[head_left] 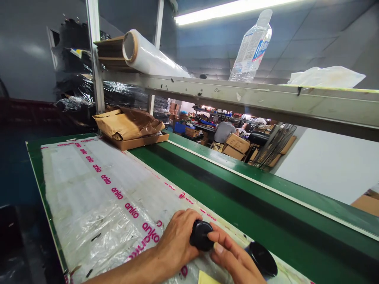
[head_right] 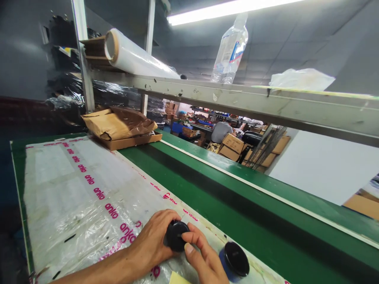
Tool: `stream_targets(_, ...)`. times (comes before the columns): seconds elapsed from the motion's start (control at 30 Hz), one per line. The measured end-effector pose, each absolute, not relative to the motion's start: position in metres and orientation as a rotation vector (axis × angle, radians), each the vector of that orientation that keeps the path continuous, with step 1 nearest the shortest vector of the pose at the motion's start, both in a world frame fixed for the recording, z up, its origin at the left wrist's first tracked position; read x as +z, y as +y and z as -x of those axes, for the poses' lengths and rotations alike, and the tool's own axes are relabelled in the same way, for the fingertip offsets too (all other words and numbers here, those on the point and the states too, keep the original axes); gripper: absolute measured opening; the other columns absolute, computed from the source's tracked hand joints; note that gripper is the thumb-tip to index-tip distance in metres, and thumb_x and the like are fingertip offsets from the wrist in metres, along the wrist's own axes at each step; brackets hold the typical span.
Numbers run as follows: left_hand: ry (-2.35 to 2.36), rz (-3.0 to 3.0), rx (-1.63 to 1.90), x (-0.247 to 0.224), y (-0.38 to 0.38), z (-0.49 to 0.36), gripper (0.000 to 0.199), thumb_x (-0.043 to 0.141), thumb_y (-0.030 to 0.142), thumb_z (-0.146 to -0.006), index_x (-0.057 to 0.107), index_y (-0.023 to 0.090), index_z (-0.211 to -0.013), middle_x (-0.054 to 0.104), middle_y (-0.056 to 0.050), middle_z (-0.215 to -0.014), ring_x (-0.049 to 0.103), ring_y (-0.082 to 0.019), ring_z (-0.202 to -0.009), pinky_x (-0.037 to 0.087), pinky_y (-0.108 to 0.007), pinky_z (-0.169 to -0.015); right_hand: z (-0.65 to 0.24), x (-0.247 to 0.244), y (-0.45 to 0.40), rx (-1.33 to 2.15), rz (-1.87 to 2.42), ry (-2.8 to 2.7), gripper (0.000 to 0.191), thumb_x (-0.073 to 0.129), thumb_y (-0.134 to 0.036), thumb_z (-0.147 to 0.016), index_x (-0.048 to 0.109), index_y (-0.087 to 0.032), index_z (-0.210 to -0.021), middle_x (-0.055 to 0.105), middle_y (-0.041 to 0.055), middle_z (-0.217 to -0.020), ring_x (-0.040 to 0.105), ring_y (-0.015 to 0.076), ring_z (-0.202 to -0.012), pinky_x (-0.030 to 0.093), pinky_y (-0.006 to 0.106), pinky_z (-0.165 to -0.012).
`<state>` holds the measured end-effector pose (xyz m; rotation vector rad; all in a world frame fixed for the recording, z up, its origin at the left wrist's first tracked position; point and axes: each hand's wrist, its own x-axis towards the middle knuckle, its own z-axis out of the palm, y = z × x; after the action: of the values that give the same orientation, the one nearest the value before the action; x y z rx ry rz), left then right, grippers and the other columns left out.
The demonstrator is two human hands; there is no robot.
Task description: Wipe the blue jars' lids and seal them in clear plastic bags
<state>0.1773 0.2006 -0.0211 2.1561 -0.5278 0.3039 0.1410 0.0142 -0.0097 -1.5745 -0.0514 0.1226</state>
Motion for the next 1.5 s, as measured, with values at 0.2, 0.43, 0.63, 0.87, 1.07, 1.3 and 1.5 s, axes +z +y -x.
stream_targets(0.2, -0.467, -2.204, 0.244, -0.013, 0.201, -0.176, 0.051, 0.080, 0.009, -0.059, 0.058, 0.021, -0.103, 0.065, -0.001, -0.107, 0.057, -0.025, -0.104, 0.043, -0.041, -0.097, -0.143, -0.017, 0.016, 0.134, 1.525, -0.043, 0.062, 0.081, -0.076, -0.065, 0.077, -0.026, -0.100, 0.056, 0.0084, -0.145, 0.042, 0.0405, -0.138, 0.027, 0.054, -0.120)
stream_targets(0.43, -0.479, -2.212, 0.236, -0.009, 0.201, -0.175, 0.050, 0.081, 0.009, -0.060, 0.058, 0.020, -0.104, 0.065, -0.001, -0.107, 0.057, -0.025, -0.103, 0.041, -0.042, -0.098, -0.145, -0.023, 0.018, 0.111, 1.515, -0.058, 0.060, 0.082, -0.076, -0.064, 0.077, -0.028, -0.099, 0.056, 0.0064, -0.145, 0.041, 0.0366, -0.140, 0.014, 0.050, -0.124)
stream_targets(0.63, -0.483, -2.203, 0.251, -0.012, 0.201, -0.176, 0.049, 0.081, 0.011, -0.061, 0.058, 0.021, -0.103, 0.065, -0.001, -0.108, 0.056, -0.026, -0.103, 0.042, -0.042, -0.096, -0.146, -0.027, 0.017, 0.084, 1.525, -0.064, 0.060, 0.081, -0.075, -0.066, 0.077, -0.027, -0.101, 0.057, 0.0078, -0.145, 0.041, 0.0370, -0.140, 0.014, 0.051, -0.124)
stream_targets(0.87, -0.510, -2.183, 0.236, -0.005, 0.202, -0.173, 0.046, 0.078, 0.008, -0.061, 0.057, 0.021, -0.100, 0.065, -0.002, -0.108, 0.057, -0.025, -0.103, 0.040, -0.042, -0.099, -0.144, -0.022, 0.018, 0.069, 1.524, -0.040, 0.062, 0.081, -0.076, -0.066, 0.078, -0.025, -0.101, 0.058, 0.0089, -0.143, 0.044, 0.0383, -0.137, 0.020, 0.051, -0.123)
stream_targets(1.07, -0.503, -2.190, 0.242, -0.006, 0.201, -0.173, 0.046, 0.078, 0.008, -0.061, 0.058, 0.020, -0.100, 0.066, -0.001, -0.107, 0.058, -0.025, -0.102, 0.039, -0.043, -0.099, -0.141, -0.016, 0.021, 0.032, 1.586, -0.041, 0.068, 0.078, -0.081, -0.064, 0.079, -0.023, -0.100, 0.061, 0.0109, -0.138, 0.050, 0.0387, -0.132, 0.026, 0.049, -0.121)
stream_targets(1.3, -0.504, -2.201, 0.255, -0.009, 0.202, -0.175, 0.048, 0.080, 0.009, -0.060, 0.058, 0.021, -0.101, 0.066, -0.001, -0.106, 0.058, -0.025, -0.101, 0.039, -0.043, -0.100, -0.136, -0.007, 0.023, -0.037, 1.637, -0.067, 0.062, 0.077, -0.079, -0.066, 0.081, -0.025, -0.098, 0.062, 0.0109, -0.139, 0.047, 0.0372, -0.136, 0.043, 0.043, -0.110)
stream_targets(1.5, -0.479, -2.216, 0.234, -0.009, 0.202, -0.174, 0.048, 0.080, 0.012, -0.061, 0.059, 0.022, -0.102, 0.066, -0.001, -0.108, 0.056, -0.027, -0.104, 0.041, -0.043, -0.097, -0.137, -0.004, 0.021, -0.159, 1.774, -0.168, 0.038, 0.075, -0.057, -0.077, 0.082, -0.026, -0.097, 0.064, 0.0110, -0.136, 0.054, 0.0363, -0.130, 0.058, 0.034, -0.082)
